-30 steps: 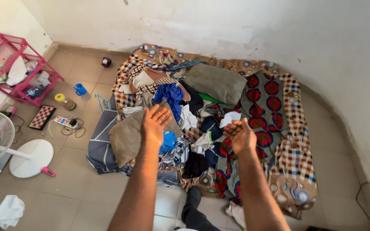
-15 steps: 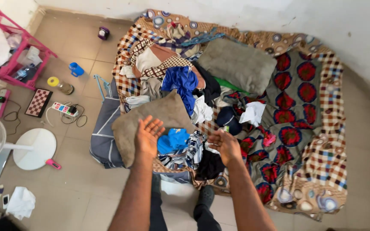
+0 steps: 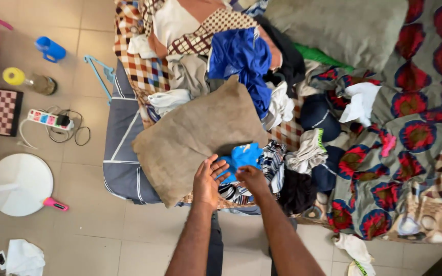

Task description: The person folds a pair of pants and a blue shirt before placing them in a closet, then puts a black sweatshirt and a white hoodie on hangers to hang them up.

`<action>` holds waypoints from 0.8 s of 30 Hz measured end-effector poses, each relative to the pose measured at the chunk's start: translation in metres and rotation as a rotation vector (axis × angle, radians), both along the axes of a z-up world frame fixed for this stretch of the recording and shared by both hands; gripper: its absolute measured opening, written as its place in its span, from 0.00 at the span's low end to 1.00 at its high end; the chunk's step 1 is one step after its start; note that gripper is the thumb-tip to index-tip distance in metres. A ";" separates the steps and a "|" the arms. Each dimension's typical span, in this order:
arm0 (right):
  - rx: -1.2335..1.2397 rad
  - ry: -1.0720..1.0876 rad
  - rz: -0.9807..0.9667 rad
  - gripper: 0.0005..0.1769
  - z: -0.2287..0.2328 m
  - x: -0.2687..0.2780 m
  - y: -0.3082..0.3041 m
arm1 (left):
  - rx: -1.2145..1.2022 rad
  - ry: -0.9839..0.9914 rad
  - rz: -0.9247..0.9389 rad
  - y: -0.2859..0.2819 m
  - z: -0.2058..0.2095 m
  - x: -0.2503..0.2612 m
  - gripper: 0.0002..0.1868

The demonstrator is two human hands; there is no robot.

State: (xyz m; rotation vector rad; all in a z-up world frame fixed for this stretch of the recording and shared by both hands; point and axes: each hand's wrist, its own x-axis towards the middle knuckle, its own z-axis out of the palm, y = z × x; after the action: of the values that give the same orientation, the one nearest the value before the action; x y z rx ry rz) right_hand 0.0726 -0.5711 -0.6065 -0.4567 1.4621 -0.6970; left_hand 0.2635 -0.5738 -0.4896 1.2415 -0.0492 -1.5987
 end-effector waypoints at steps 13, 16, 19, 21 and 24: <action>-0.678 0.699 0.413 0.58 -0.156 -0.003 -0.212 | 0.020 0.014 0.149 0.027 -0.125 0.119 0.29; -0.572 0.632 0.522 0.44 -0.116 0.071 -0.214 | 0.039 0.010 0.131 0.044 -0.131 0.116 0.30; -0.903 0.711 0.728 0.29 -0.029 0.169 -0.202 | 0.074 -0.036 0.050 0.055 -0.138 0.112 0.30; -1.094 0.566 0.663 0.32 0.057 0.244 -0.206 | 0.115 -0.062 -0.019 0.056 -0.137 0.115 0.30; -1.389 0.464 0.671 0.33 0.159 0.305 -0.215 | 0.114 -0.158 -0.072 0.037 -0.128 0.123 0.33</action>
State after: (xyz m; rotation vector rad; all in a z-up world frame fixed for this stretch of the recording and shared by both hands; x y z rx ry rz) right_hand 0.3776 -0.7863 -0.4473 -2.1647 0.8905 -0.9973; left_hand 0.3869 -0.5366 -0.6171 1.4675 -0.1047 -1.5796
